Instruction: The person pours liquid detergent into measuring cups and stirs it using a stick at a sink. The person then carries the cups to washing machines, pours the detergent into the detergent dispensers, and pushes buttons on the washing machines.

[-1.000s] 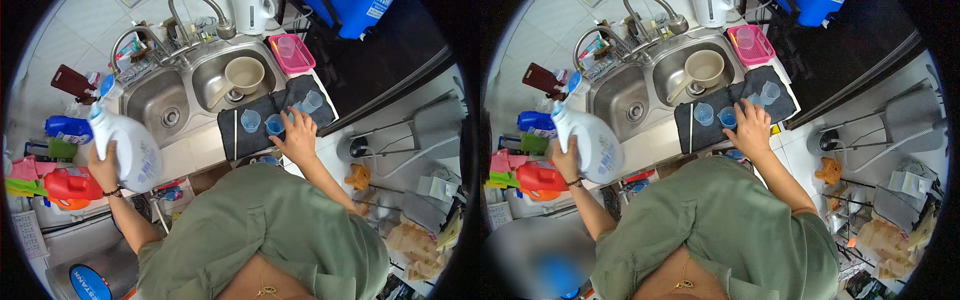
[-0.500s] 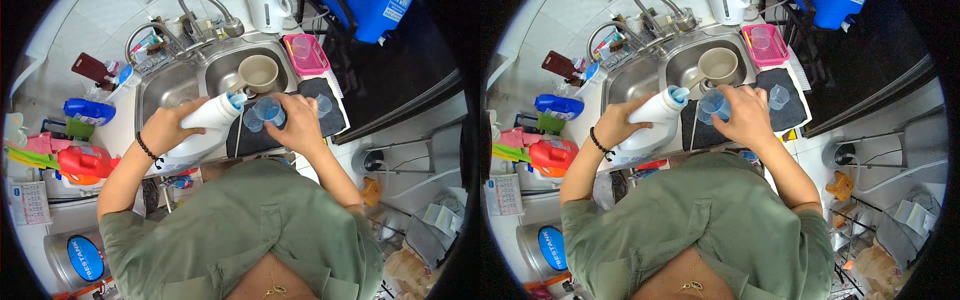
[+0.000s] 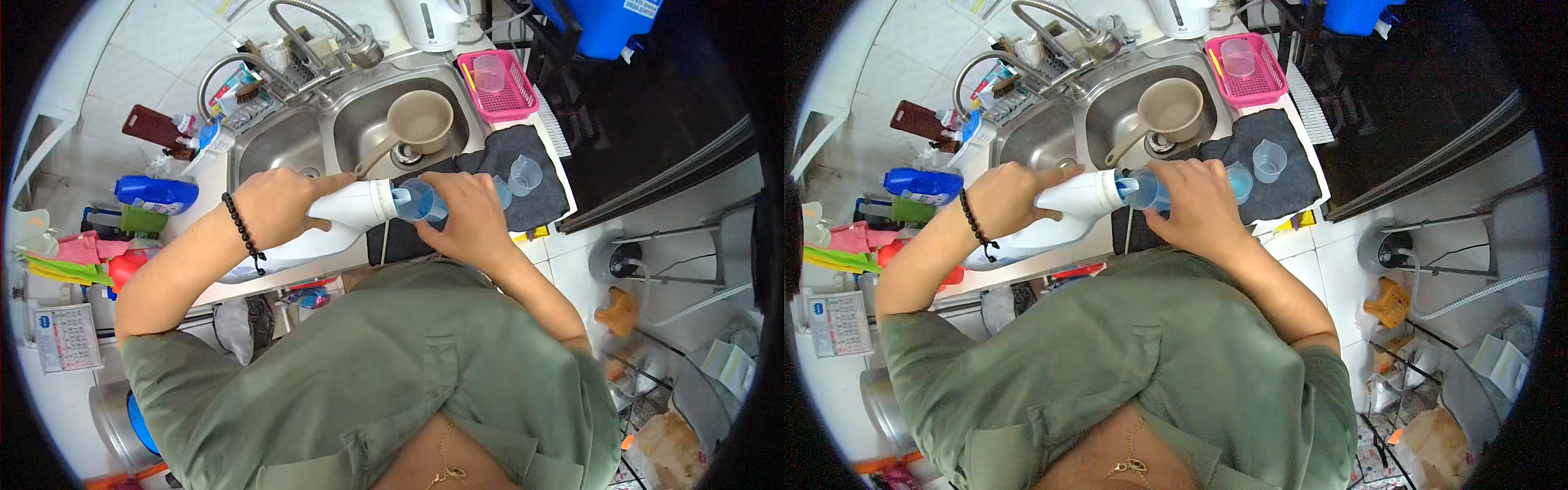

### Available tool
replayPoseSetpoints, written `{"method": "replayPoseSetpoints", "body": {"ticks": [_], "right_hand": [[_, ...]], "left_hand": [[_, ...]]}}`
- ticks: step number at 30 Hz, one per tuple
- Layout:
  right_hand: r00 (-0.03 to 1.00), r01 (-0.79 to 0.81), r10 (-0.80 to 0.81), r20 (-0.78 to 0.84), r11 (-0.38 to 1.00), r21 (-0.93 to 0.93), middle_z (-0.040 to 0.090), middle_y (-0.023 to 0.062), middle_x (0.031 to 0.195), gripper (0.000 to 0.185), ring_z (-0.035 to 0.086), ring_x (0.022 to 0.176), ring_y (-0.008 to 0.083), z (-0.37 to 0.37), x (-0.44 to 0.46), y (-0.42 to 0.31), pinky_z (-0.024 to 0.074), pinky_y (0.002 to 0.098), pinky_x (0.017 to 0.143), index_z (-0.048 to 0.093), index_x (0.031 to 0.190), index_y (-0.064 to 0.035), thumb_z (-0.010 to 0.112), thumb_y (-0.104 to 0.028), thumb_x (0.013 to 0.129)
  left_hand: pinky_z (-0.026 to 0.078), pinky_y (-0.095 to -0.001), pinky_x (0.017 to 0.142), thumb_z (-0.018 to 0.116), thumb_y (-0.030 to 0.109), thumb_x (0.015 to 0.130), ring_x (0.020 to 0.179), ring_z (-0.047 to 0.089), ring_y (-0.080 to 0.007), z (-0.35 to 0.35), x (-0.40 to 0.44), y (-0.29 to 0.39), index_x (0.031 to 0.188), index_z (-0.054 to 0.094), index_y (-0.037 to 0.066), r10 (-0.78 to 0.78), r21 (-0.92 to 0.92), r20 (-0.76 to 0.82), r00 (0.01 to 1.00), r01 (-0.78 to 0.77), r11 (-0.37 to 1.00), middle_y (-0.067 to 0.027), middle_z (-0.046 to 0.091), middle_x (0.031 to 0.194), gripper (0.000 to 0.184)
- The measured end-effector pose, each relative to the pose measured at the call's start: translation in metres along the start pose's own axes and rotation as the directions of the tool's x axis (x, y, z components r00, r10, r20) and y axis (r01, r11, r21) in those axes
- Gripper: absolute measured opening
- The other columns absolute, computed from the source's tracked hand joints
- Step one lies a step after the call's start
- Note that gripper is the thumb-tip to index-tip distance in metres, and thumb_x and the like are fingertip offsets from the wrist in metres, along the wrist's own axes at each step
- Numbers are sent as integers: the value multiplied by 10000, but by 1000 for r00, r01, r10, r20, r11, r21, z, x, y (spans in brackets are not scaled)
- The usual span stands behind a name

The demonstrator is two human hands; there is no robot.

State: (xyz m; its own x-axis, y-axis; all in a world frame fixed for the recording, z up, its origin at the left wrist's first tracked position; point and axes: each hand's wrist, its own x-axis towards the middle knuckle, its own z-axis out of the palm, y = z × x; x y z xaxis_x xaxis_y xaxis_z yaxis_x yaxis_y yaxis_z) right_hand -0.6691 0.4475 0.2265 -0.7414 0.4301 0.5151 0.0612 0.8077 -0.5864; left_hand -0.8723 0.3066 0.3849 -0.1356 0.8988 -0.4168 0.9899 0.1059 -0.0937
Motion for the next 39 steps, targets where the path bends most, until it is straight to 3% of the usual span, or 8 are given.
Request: {"method": "replayPoseSetpoints", "body": {"ticks": [8, 11, 39], "right_hand": [[996, 10, -5, -92, 998, 56, 680, 73, 1054, 527, 629, 964, 274, -1, -6, 14, 395, 396, 844, 617, 1174, -78, 788, -172, 685], [994, -1, 9, -107, 997, 76, 684, 75, 1050, 525, 632, 968, 272, 0, -10, 19, 397, 398, 851, 618, 1175, -78, 791, -171, 689], [985, -104, 126, -119, 978, 179, 689, 99, 1023, 557, 640, 951, 296, 4, -46, 26, 414, 424, 843, 605, 1197, -72, 796, -215, 694]], "left_hand": [[575, -469, 732, 773, 253, 808, 838, 713, -356, -32, 16, 24, 1416, 538, 220, -28, 107, 137, 990, 13, 994, -194, 719, 893, 653], [560, -479, 718, 801, 269, 767, 800, 705, -374, -32, 21, 24, 1422, 524, 232, 1, 108, 121, 993, -14, 994, -203, 709, 863, 712], [577, -464, 770, 777, 260, 814, 918, 714, -353, -45, 36, 58, 1412, 537, 201, 16, 228, 263, 965, -78, 971, -186, 727, 947, 647]]}}
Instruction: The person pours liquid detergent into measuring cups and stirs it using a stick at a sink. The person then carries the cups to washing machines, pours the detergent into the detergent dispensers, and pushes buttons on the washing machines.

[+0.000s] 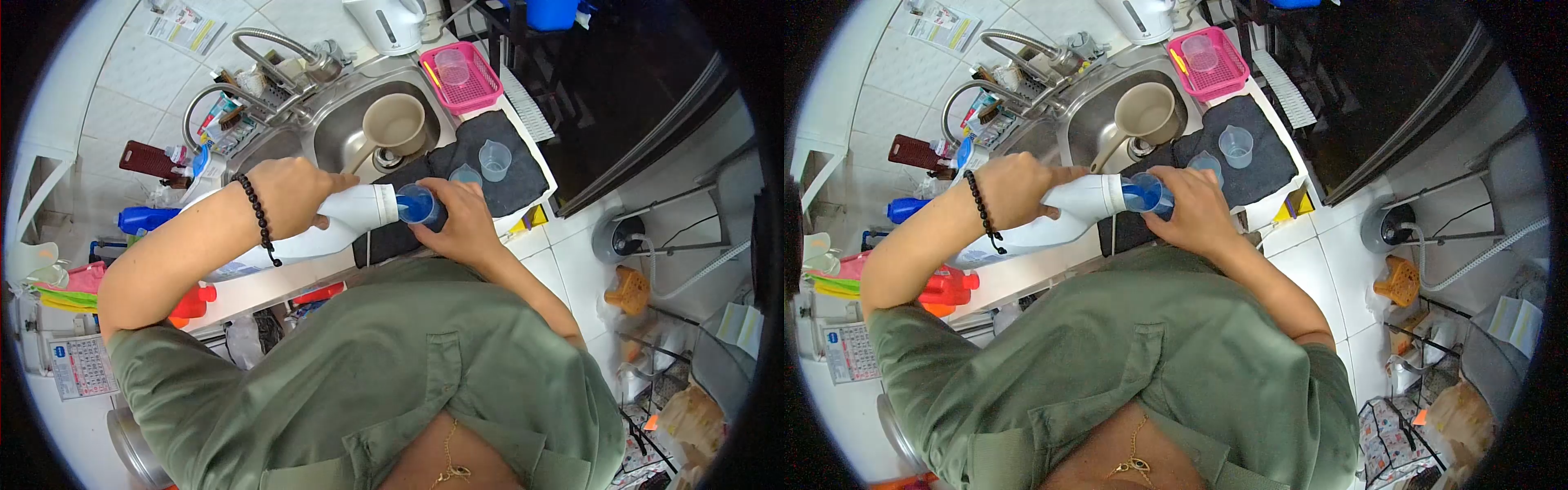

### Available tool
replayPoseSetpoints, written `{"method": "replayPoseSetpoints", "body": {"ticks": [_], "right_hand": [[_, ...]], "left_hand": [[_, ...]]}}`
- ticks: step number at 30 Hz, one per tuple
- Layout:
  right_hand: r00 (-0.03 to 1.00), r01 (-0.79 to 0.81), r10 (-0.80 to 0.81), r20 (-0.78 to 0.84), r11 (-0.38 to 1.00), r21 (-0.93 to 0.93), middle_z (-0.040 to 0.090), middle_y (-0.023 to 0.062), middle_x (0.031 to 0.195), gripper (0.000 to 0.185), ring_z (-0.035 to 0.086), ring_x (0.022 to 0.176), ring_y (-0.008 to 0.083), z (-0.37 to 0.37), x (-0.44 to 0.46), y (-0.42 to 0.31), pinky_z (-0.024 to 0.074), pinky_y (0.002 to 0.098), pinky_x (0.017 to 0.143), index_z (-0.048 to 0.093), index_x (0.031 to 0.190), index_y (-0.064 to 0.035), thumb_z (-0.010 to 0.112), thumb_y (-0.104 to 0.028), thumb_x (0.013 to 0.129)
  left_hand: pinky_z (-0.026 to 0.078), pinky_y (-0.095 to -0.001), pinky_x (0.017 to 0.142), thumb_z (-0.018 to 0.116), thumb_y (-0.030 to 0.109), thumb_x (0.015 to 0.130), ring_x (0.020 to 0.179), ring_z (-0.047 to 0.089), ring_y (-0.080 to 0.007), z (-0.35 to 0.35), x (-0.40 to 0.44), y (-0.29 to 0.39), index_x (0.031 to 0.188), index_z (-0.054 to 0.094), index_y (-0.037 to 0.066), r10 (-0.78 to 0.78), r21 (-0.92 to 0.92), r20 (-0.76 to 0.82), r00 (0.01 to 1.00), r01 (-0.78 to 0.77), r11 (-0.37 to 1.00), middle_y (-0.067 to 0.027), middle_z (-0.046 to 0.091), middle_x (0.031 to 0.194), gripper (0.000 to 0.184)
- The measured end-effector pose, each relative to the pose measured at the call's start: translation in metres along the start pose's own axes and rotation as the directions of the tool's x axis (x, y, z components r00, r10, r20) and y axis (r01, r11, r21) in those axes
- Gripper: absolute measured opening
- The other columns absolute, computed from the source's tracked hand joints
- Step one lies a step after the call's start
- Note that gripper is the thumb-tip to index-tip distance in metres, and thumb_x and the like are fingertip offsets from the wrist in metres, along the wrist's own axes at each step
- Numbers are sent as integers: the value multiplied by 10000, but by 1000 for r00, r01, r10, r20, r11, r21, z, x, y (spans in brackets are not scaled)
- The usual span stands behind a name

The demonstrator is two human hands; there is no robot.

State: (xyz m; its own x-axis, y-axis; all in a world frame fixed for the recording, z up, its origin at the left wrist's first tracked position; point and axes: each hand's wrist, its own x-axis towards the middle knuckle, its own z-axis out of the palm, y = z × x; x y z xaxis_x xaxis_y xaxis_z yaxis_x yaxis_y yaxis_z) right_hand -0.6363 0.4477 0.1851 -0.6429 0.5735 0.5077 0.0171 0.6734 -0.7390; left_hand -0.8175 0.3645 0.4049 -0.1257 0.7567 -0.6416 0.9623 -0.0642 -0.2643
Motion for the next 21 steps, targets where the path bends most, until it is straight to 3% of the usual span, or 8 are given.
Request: {"method": "replayPoseSetpoints", "body": {"ticks": [3, 12, 21], "right_hand": [[1000, -2, 2, -19, 1000, 0, 696, 83, 987, 532, 645, 904, 262, -1, 0, -2, 404, 375, 822, 618, 1181, -80, 813, -198, 701], [1000, -9, 9, 2, 1000, -4, 688, 103, 982, 568, 635, 907, 293, 1, -1, 1, 413, 417, 826, 613, 1201, -72, 801, -236, 690], [1000, 19, -19, 4, 1000, -25, 697, 80, 952, 547, 651, 876, 270, 1, 3, 2, 409, 391, 804, 607, 1184, -100, 820, -202, 690]], "left_hand": [[579, -460, 772, 778, 260, 814, 932, 713, -350, -6, 0, 3, 1412, 536, 199, -21, 20, 31, 999, 21, 1000, -185, 727, 959, 648], [582, -452, 774, 778, 264, 816, 942, 713, -341, 4, 6, -3, 1411, 535, 205, 1, -3, 10, 1000, -1, 1000, -175, 729, 980, 646], [577, -462, 782, 786, 254, 805, 922, 712, -353, 15, 4, -5, 1407, 541, 215, -16, -61, -34, 999, 14, 998, -191, 725, 972, 651]]}}
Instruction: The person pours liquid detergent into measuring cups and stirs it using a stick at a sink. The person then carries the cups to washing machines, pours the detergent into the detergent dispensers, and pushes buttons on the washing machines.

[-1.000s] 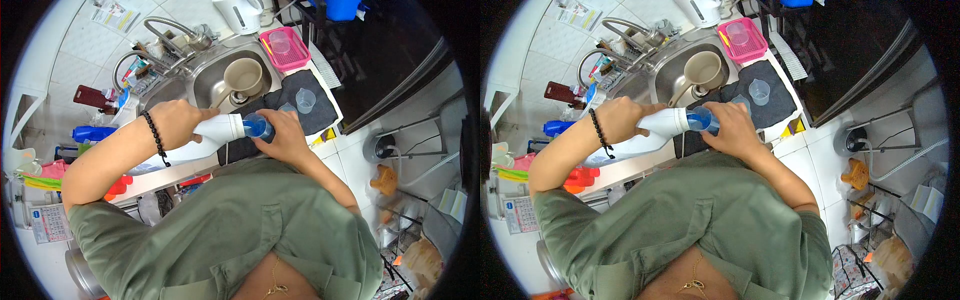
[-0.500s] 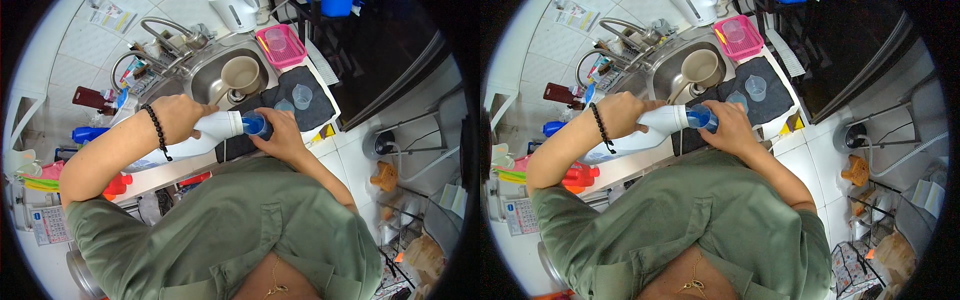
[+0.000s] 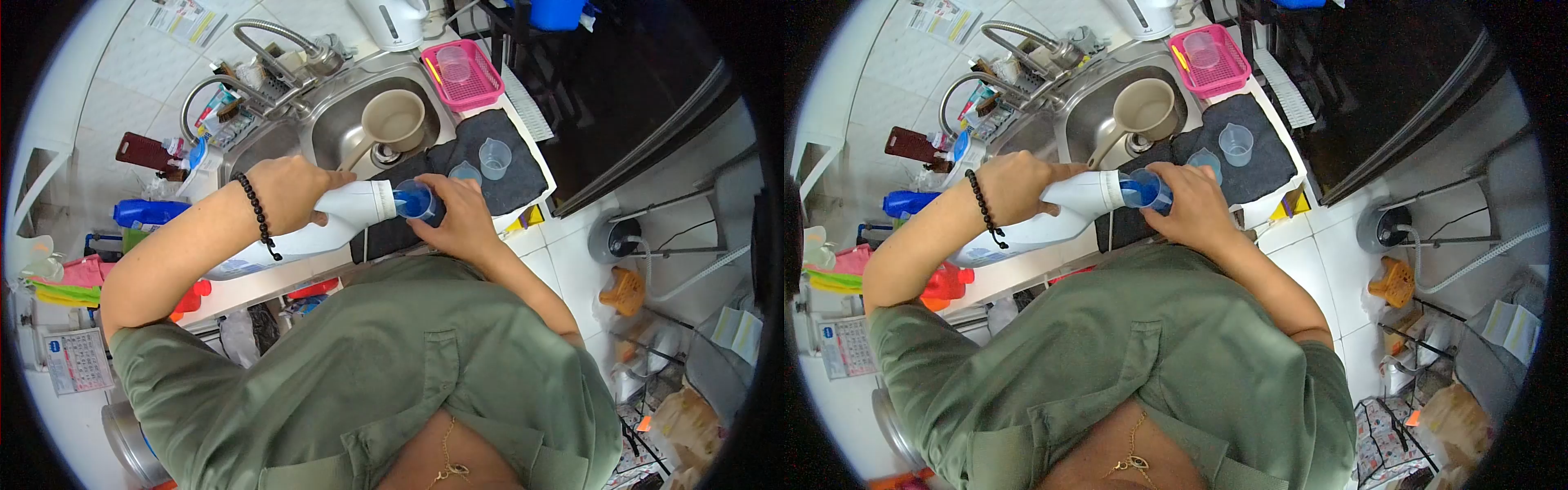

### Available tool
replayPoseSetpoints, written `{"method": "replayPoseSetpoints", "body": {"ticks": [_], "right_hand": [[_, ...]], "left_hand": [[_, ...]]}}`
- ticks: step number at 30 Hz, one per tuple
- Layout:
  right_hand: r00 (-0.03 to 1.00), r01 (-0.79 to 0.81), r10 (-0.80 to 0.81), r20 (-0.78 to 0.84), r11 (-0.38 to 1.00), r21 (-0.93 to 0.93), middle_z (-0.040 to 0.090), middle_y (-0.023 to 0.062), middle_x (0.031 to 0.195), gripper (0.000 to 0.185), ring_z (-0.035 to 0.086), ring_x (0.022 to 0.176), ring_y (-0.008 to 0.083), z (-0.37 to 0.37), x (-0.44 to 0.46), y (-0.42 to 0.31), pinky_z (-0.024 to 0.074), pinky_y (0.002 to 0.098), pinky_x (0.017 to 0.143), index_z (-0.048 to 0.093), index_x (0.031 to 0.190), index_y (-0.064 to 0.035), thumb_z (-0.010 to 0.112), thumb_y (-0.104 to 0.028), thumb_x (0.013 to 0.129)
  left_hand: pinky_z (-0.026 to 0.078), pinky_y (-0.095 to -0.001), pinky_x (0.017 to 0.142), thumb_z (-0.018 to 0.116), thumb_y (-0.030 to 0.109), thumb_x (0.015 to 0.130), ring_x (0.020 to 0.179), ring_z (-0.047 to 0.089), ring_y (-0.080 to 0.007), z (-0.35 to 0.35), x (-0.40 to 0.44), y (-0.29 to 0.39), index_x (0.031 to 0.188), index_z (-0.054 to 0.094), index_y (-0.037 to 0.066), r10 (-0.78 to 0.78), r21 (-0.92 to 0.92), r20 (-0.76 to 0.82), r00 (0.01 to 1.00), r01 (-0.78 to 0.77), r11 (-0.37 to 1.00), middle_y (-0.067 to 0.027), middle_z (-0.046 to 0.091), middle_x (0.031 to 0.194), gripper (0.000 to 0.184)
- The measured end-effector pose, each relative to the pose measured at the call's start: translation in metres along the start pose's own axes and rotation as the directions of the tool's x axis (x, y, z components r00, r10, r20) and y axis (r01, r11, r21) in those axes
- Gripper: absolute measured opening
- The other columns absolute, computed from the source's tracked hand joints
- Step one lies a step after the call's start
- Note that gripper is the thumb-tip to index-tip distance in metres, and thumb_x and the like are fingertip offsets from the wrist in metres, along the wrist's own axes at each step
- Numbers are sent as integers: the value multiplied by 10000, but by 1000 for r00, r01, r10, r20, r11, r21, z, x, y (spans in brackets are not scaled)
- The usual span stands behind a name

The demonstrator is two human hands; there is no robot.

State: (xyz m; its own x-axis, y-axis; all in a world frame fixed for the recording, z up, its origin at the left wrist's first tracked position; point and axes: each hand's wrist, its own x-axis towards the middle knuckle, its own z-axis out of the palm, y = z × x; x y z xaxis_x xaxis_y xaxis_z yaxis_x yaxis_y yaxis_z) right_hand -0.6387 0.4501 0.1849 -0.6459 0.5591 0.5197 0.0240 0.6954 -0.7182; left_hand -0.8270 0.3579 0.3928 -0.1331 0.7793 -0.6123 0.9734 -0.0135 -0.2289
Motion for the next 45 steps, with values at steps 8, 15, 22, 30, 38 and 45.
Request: {"method": "replayPoseSetpoints", "body": {"ticks": [8, 15, 22, 30, 38, 45], "right_hand": [[990, -82, 77, 117, 996, 37, 706, 108, 1005, 579, 664, 916, 304, -13, 17, -6, 455, 399, 862, 613, 1205, -96, 824, -220, 681], [955, -241, 191, 227, 947, 213, 726, 106, 1092, 593, 687, 1023, 221, -11, 39, -14, 504, 348, 960, 604, 1226, -64, 842, -157, 690], [980, -155, 108, 169, 943, 295, 722, 120, 978, 601, 694, 895, 220, 5, 69, -22, 537, 332, 820, 614, 1199, -52, 847, -239, 677], [982, -187, 158, 101, 855, 484, 707, 146, 1068, 586, 694, 967, 216, -4, 88, -29, 529, 335, 875, 574, 1220, -41, 818, -192, 709], [930, 83, 110, 351, 867, -491, 699, 117, 1050, 553, 566, 1177, 286, 1, 56, -5, 311, 538, 1067, 647, 1139, -76, 808, -292, 656], [934, 165, 78, 348, 770, -617, 609, 107, 1282, 684, 468, 1304, 317, 19, 39, -1, 280, 528, 1124, 614, 1237, -67, 824, -374, 662]], "left_hand": [[560, -484, 752, 785, 225, 799, 851, 699, -387, 40, -11, -19, 1416, 525, 217, 9, -241, -222, 975, -64, 968, -224, 708, 918, 670], [559, -483, 714, 796, 229, 786, 821, 687, -406, 79, -27, -31, 1415, 523, 223, -98, -403, -424, 900, -91, 911, -214, 703, 932, 686], [556, -467, 738, 818, 202, 764, 867, 673, -416, 108, -40, -32, 1412, 531, 218, -254, -567, -547, 798, -131, 813, -220, 695, 961, 709], [555, -393, 860, 851, 133, 720, 1057, 663, -361, 127, -50, -47, 1402, 552, 180, -411, -686, -601, 686, -178, 705, -200, 677, 1154, 746], [522, -368, 961, 825, 23, 715, 1177, 649, -275, 151, -56, -66, 1399, 560, 111, -556, -745, -601, 574, -151, 650, -149, 663, 1280, 739], [510, -359, 962, 783, 31, 766, 1169, 655, -274, 148, -45, -73, 1408, 545, 105, -536, -785, -582, 611, -252, 566, -165, 666, 1272, 689]]}}
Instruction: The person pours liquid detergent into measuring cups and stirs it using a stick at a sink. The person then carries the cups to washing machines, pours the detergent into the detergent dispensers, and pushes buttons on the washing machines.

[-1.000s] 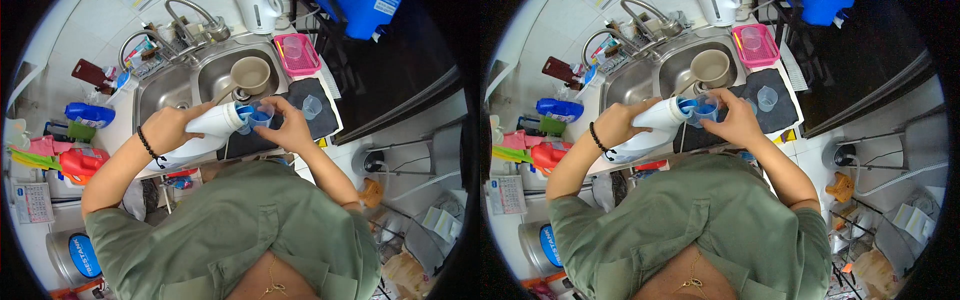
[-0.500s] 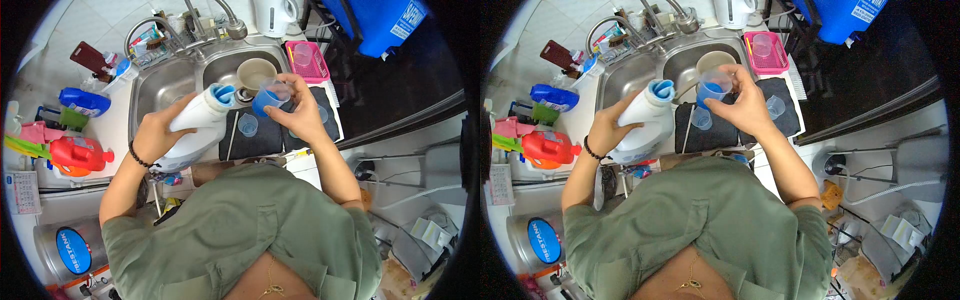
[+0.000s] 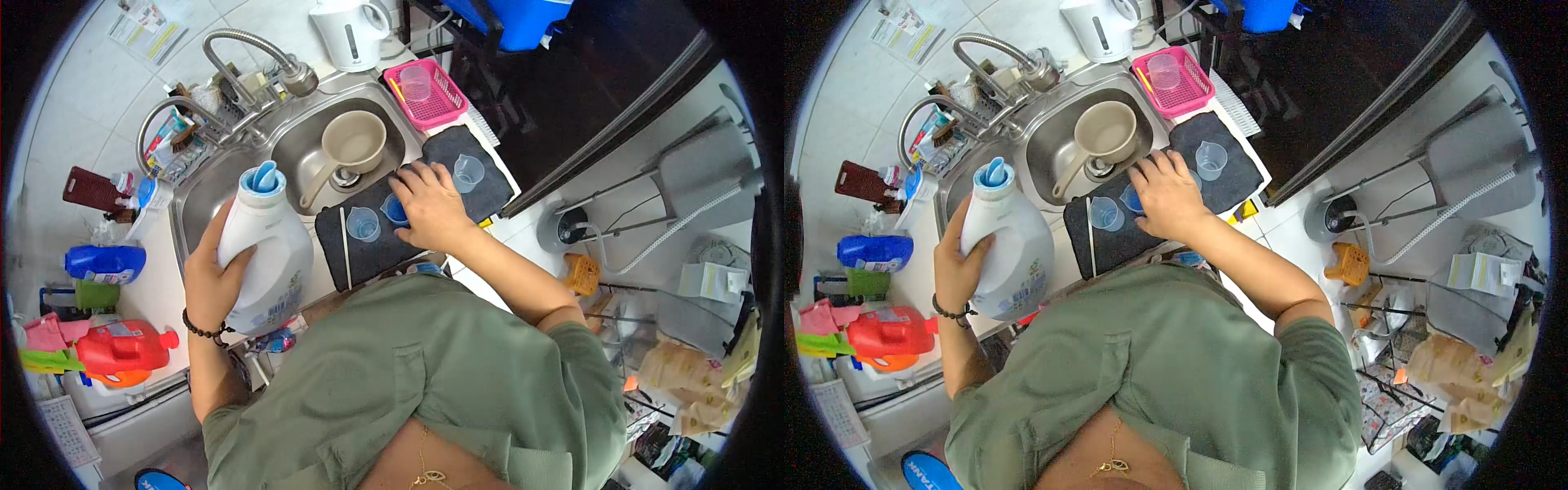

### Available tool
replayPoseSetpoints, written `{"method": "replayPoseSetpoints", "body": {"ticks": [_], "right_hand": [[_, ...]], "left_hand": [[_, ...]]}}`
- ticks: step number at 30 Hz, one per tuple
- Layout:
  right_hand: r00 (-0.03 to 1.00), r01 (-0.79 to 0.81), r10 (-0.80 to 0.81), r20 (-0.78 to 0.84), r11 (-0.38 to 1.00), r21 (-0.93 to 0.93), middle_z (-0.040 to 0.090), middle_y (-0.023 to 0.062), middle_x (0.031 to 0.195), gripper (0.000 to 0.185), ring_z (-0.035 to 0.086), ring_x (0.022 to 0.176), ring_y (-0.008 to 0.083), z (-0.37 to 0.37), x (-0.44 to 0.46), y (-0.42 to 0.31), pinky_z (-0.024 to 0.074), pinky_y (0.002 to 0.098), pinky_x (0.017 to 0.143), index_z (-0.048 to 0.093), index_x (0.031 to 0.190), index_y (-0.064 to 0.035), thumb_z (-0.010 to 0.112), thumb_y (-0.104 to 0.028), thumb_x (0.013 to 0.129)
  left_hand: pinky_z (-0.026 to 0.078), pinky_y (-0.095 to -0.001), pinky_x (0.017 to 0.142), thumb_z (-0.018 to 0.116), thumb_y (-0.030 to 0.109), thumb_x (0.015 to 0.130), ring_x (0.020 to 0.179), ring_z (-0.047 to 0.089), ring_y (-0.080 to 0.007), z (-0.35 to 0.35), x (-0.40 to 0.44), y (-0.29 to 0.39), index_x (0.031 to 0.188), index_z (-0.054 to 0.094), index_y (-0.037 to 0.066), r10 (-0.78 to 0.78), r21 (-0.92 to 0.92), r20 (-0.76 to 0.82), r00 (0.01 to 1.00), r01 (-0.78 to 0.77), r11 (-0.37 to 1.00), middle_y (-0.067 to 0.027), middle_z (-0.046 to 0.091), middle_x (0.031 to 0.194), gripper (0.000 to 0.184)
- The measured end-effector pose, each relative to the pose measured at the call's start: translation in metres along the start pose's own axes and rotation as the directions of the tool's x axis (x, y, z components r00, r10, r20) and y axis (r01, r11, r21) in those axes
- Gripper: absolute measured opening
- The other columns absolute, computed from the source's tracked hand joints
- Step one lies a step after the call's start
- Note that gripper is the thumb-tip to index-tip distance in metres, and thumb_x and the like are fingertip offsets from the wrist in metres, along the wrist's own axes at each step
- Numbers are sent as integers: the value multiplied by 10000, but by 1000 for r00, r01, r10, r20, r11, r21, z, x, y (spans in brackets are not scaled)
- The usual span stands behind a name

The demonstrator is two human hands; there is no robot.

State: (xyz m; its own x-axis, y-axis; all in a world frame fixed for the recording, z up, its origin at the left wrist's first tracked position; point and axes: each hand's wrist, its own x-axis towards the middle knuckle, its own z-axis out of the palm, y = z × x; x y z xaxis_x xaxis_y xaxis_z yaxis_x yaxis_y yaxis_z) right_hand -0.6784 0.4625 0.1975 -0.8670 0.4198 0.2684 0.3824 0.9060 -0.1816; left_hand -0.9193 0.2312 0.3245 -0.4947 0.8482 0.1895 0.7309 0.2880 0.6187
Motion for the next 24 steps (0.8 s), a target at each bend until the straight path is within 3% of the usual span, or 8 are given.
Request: {"method": "replayPoseSetpoints", "body": {"ticks": [2, 6, 9, 11, 13, 17, 20, 24], "right_hand": [[986, 50, -33, -161, 993, 104, 593, 104, 1304, 739, 445, 1333, 310, -5, 1, -10, 271, 529, 1134, 595, 1284, -68, 825, -393, 662], [989, 134, -128, -70, 988, 78, 639, 97, 1231, 738, 457, 1326, 310, 12, 10, -28, 263, 533, 1143, 609, 1286, -80, 825, -410, 662], [992, 106, -111, 52, 990, 93, 684, 96, 1116, 630, 520, 1253, 286, 26, 12, -32, 283, 536, 1122, 650, 1197, -82, 825, -359, 659], [994, 55, -34, -100, 974, 219, 688, 98, 1064, 577, 544, 1212, 277, 19, 11, -36, 291, 537, 1107, 651, 1151, -82, 817, -319, 652], [969, 20, 75, -234, 926, 378, 682, 110, 968, 518, 595, 1113, 287, 2, 10, -38, 327, 501, 1047, 634, 1104, -78, 792, -261, 646], [971, -106, 192, -144, 881, 461, 680, 119, 947, 547, 648, 967, 307, -30, 4, -33, 358, 433, 946, 605, 1154, -64, 773, -245, 667], [964, -37, 145, -224, 904, 426, 687, 165, 981, 548, 658, 963, 331, -35, -4, -29, 371, 438, 923, 588, 1151, -39, 761, -262, 681], [979, -93, 175, -104, 838, 537, 688, 168, 999, 543, 659, 980, 325, -37, -10, -32, 382, 430, 903, 589, 1154, -44, 760, -264, 689]], "left_hand": [[513, -362, 957, 789, 57, 774, 1169, 653, -290, 4, 5, 3, 1408, 543, 118, 50, 53, 23, 998, -52, 997, -174, 663, 1266, 683], [519, -376, 948, 810, 110, 774, 1174, 642, -319, 14, 17, 5, 1401, 550, 151, 132, 117, 101, 986, -143, 983, -189, 652, 1264, 680], [551, -413, 846, 822, 206, 772, 1031, 679, -358, 18, 25, 17, 1400, 545, 184, 235, 186, 215, 948, -276, 943, -205, 680, 1152, 687], [559, -438, 771, 808, 273, 786, 908, 688, -384, 18, 31, 19, 1408, 532, 211, 268, 182, 282, 921, -326, 928, -202, 699, 1043, 683], [560, -438, 769, 802, 278, 792, 905, 691, -383, 19, 35, 21, 1407, 530, 217, 269, 189, 339, 902, -345, 919, -199, 704, 1025, 675], [562, -454, 755, 797, 292, 797, 893, 693, -385, 23, 40, 17, 1399, 532, 228, 254, 246, 469, 846, -401, 882, -196, 710, 977, 661], [564, -476, 733, 791, 304, 802, 869, 697, -384, 21, 44, 26, 1389, 540, 244, 211, 301, 531, 821, -415, 859, -191, 715, 939, 641], [563, -496, 735, 787, 295, 797, 852, 694, -391, 16, 51, 36, 1399, 528, 268, 95, 435, 617, 781, -440, 786, -176, 718, 944, 657]]}}
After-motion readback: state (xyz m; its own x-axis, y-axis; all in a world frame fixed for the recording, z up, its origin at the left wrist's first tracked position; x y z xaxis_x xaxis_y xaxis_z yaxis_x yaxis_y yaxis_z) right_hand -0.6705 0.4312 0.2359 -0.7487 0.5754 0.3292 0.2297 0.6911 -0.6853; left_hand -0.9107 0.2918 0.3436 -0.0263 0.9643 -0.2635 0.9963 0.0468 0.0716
